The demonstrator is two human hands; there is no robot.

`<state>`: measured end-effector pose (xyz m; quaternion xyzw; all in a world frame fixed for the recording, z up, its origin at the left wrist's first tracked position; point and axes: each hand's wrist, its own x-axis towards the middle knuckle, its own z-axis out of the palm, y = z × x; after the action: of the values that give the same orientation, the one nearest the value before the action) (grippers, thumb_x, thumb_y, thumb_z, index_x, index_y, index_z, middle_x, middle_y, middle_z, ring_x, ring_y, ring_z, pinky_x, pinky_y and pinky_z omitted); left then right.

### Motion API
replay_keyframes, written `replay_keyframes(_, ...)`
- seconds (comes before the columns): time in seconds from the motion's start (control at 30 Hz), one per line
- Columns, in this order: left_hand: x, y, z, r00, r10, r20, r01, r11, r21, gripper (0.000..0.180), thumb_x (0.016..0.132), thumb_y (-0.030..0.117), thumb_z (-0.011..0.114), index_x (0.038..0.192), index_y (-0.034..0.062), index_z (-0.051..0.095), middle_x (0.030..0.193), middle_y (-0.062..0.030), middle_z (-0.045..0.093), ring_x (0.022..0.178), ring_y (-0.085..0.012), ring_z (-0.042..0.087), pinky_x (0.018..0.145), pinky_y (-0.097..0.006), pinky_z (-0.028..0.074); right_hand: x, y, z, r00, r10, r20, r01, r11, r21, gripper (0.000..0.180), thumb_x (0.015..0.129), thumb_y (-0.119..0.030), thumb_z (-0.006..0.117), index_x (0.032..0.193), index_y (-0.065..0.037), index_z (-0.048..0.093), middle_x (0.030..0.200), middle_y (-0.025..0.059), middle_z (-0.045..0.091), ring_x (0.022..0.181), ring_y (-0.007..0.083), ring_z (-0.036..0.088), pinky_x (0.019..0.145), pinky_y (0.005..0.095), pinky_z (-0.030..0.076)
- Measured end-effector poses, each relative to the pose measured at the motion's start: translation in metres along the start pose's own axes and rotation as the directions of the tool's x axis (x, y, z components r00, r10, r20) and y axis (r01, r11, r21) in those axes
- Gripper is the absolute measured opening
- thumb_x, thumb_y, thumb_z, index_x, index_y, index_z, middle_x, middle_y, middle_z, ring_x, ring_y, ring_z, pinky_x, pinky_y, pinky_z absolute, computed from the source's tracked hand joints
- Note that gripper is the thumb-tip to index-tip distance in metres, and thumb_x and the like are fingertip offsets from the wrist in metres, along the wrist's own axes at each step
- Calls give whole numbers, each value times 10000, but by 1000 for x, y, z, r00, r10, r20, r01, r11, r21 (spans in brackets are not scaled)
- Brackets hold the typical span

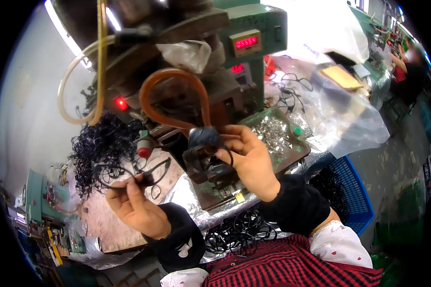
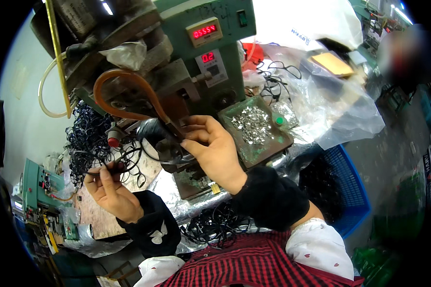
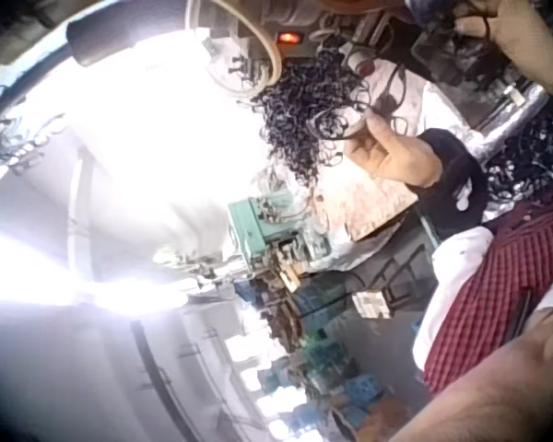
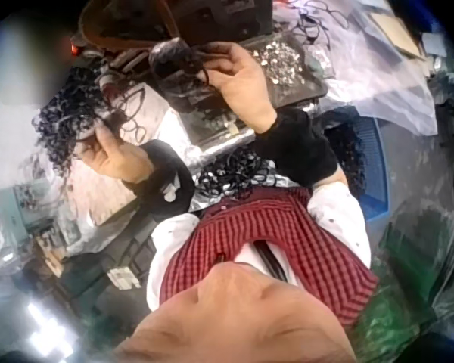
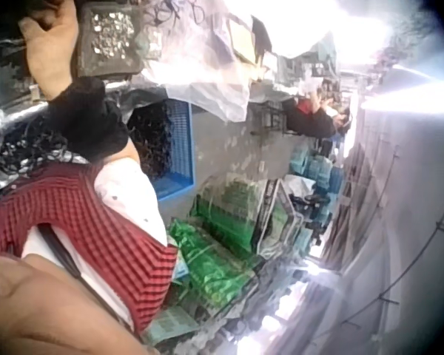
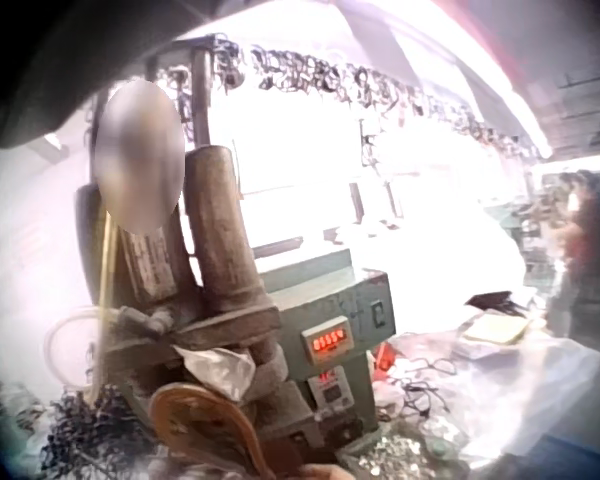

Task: The person repeatedly picks up black cables and small metal pins, inserts them into a press machine, and removes the assembled units. The process is continuous and repetitive throughout the clip.

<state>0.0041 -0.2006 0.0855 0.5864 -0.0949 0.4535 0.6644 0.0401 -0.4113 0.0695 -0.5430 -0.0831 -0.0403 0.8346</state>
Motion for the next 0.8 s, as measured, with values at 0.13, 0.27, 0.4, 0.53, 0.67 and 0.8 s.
replay_keyframes(0.13,-6,24,-4,997,44,58,-42,999,-34,145,966,5,518,1109,25,514,966,-86,606,886,-177,639,756,-335,559,-17,-10,2,988,-149,30,152,960,-237,426,847,-19,641,1261,7,546,1182,144,636,1063,208,625,946,313,472)
replay_keyframes(0.27,-15,36,30,970,-91,225,109,992,-66,232,852,-105,602,1044,-18,507,910,-166,670,834,-226,684,779,-319,552,4,-9,-60,853,-495,165,335,278,-900,310,772,-72,669,1080,-42,675,1223,190,603,1219,376,520,1017,455,429)
replay_keyframes(0.4,-20,34,61,875,-198,442,214,977,13,215,848,-64,680,1008,-28,540,928,-134,690,861,-154,670,788,-266,526,10,48,-137,888,-455,65,56,-33,-998,117,763,-115,705,852,-46,674,1192,187,610,1234,391,496,924,466,461)
replay_keyframes(0.53,-16,33,72,806,-289,517,223,957,187,176,871,-33,676,1012,-28,570,923,-89,685,841,-126,650,780,-244,510,15,32,-141,865,-498,63,129,99,-987,114,765,-145,712,799,-57,647,974,152,648,1041,349,587,822,426,482)
replay_keyframes(0.67,-14,32,75,794,-283,538,232,959,161,151,879,-19,674,998,-24,581,918,-67,671,837,-117,638,767,-238,505,20,32,-140,850,-525,-36,82,199,-976,107,776,-152,700,823,-72,646,772,110,627,796,310,607,689,420,477)
replay_keyframes(0.8,-16,33,74,804,-307,510,240,951,195,155,880,-14,674,1011,-18,591,924,-70,674,844,-124,643,778,-250,513,29,40,-126,836,-543,-71,125,315,-941,77,799,-117,670,844,-61,644,758,132,623,749,329,613,668,421,480)
